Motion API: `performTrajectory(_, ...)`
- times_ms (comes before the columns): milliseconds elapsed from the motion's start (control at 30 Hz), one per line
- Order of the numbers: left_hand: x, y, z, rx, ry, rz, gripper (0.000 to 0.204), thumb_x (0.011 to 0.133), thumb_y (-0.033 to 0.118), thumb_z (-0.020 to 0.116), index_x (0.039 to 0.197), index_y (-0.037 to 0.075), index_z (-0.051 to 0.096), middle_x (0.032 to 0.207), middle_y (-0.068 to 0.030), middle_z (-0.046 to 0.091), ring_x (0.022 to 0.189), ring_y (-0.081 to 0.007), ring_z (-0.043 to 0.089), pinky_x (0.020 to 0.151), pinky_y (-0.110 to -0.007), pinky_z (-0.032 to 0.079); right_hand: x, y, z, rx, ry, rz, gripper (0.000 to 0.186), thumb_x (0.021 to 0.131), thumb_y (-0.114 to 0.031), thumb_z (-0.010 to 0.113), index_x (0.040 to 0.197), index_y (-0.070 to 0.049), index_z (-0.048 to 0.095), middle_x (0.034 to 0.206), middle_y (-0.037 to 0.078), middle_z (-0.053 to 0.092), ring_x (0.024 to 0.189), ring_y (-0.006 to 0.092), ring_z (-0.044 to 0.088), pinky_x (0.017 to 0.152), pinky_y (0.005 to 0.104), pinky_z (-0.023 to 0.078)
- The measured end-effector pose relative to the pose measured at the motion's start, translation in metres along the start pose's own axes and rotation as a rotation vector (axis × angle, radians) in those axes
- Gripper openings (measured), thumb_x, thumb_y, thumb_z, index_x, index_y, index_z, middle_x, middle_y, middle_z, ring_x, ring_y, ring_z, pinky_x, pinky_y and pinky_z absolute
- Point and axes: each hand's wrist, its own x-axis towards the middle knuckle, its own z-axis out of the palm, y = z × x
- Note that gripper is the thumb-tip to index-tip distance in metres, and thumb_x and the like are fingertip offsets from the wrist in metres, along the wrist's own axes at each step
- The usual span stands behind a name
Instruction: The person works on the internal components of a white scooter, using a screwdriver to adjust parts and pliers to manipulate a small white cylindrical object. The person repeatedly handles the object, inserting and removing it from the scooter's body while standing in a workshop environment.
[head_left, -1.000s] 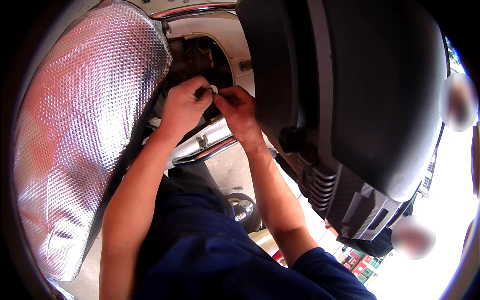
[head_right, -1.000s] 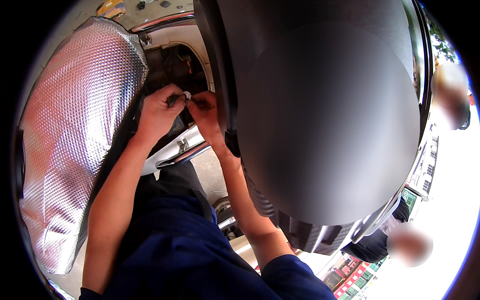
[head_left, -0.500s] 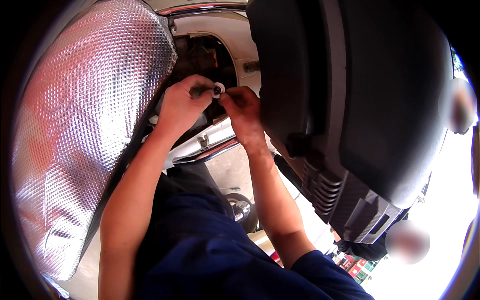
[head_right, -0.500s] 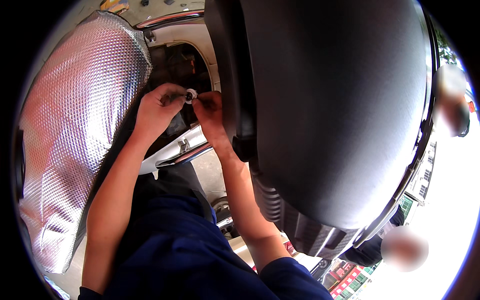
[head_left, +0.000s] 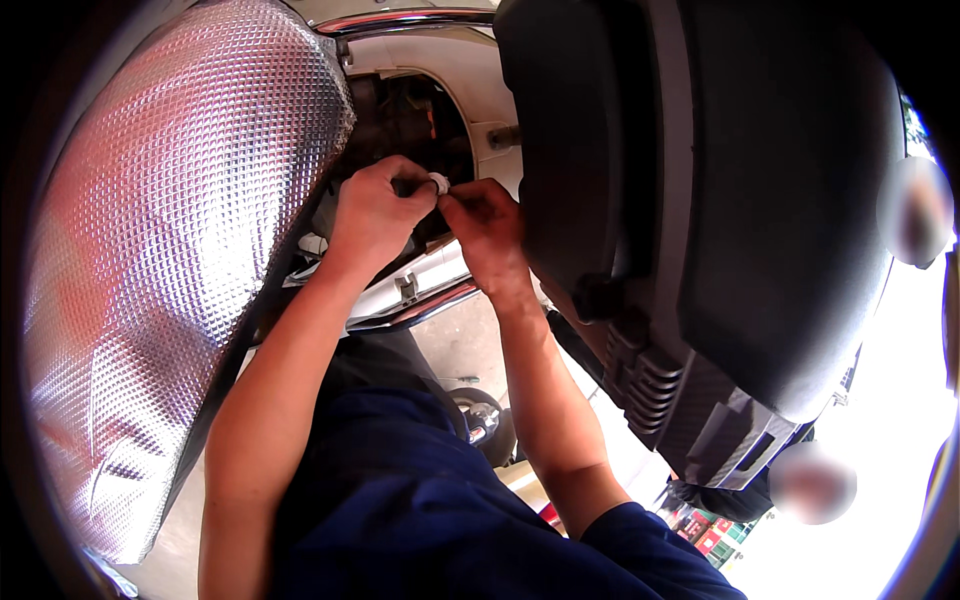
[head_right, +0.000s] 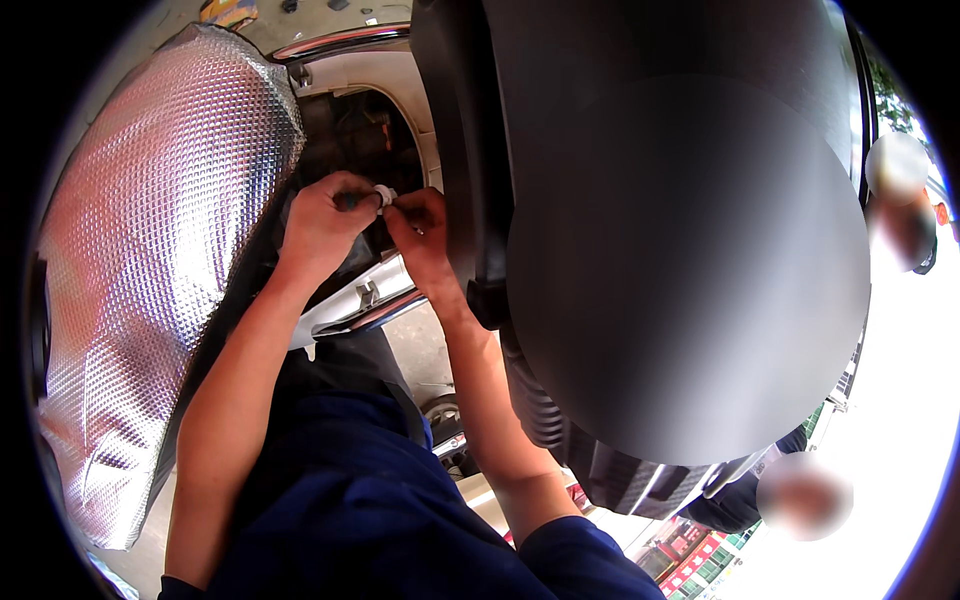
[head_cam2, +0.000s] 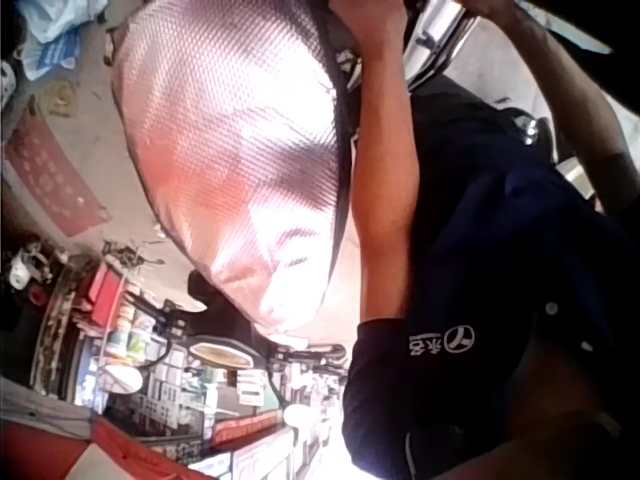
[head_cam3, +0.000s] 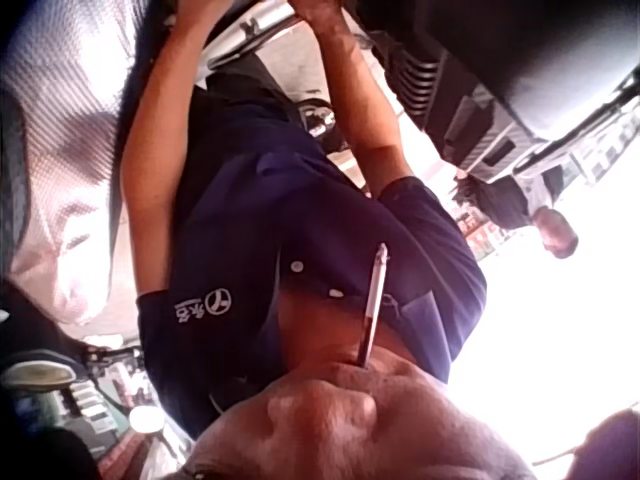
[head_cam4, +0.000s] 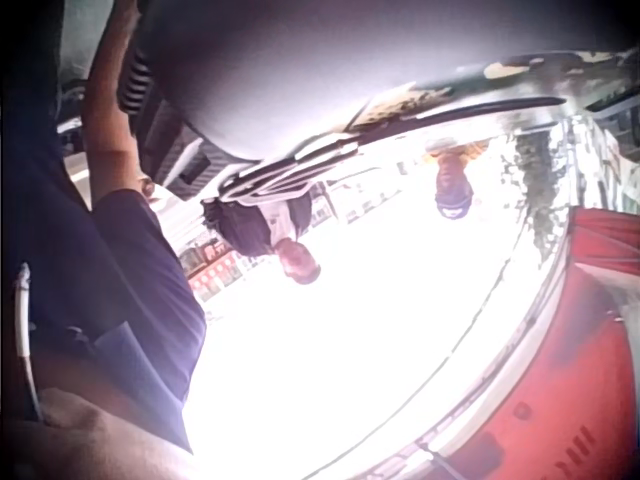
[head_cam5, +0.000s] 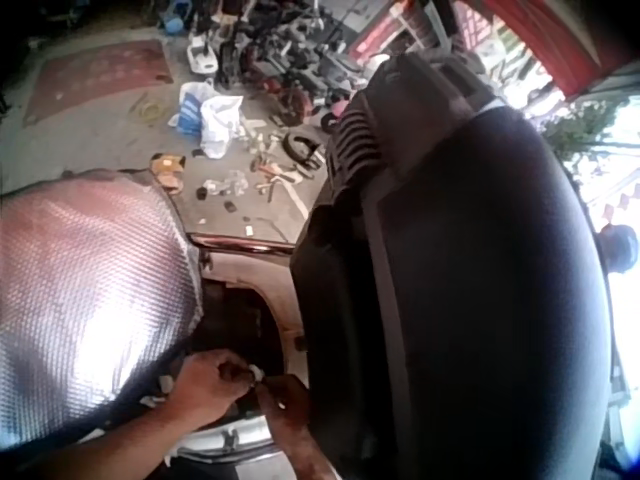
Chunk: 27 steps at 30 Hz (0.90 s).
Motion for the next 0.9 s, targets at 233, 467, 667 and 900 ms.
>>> performTrajectory(233,0.003,-0.024,0.0,-0.341,-0.101,0.007,0.036,0.084,0.002,0.061,0.12,0.002,0.059,0.094,-0.0059,0.066,0.08,-0.0089,0.058,0.071,-0.023,0.046,0.001,0.012,-0.001,0.012,0.014,-0.04,0.013,0.089,-0.006,0.062,0.101,0.0,0.06,0.086,0.003,0.064,0.078,0.0063,0.057,0.07,0.0213,0.046)
performTrajectory(467,-0.004,-0.01,-0.005,-0.42,-0.352,-0.11,0.044,0.082,-0.002,0.064,0.125,0.002,0.057,0.103,-0.0099,0.067,0.093,-0.0133,0.062,0.085,-0.027,0.049,0.001,0.003,0.003,0.137,0.023,-0.003,0.016,0.095,-0.007,0.053,0.107,0.0,0.059,0.094,0.007,0.065,0.086,0.0114,0.061,0.079,0.0256,0.049)
performTrajectory(667,0.003,-0.017,-0.002,-0.351,-0.385,-0.064,0.043,0.083,0.0,0.067,0.124,0.001,0.057,0.101,-0.011,0.069,0.091,-0.0138,0.063,0.084,-0.028,0.049,-0.01,-0.01,0.001,0.096,-0.044,-0.033,0.024,0.092,-0.006,0.058,0.115,0.0,0.057,0.101,0.009,0.064,0.093,0.0144,0.061,0.083,0.0282,0.049)
performTrajectory(900,0.005,-0.035,0.009,-0.344,-0.331,0.065,0.036,0.083,0.007,0.07,0.117,0.001,0.06,0.093,-0.01,0.071,0.086,-0.0133,0.065,0.078,-0.029,0.05,-0.018,-0.016,0.004,0.026,0.012,-0.089,0.032,0.088,-0.006,0.064,0.118,-0.002,0.054,0.101,0.009,0.062,0.092,0.0152,0.061,0.08,0.0278,0.049)
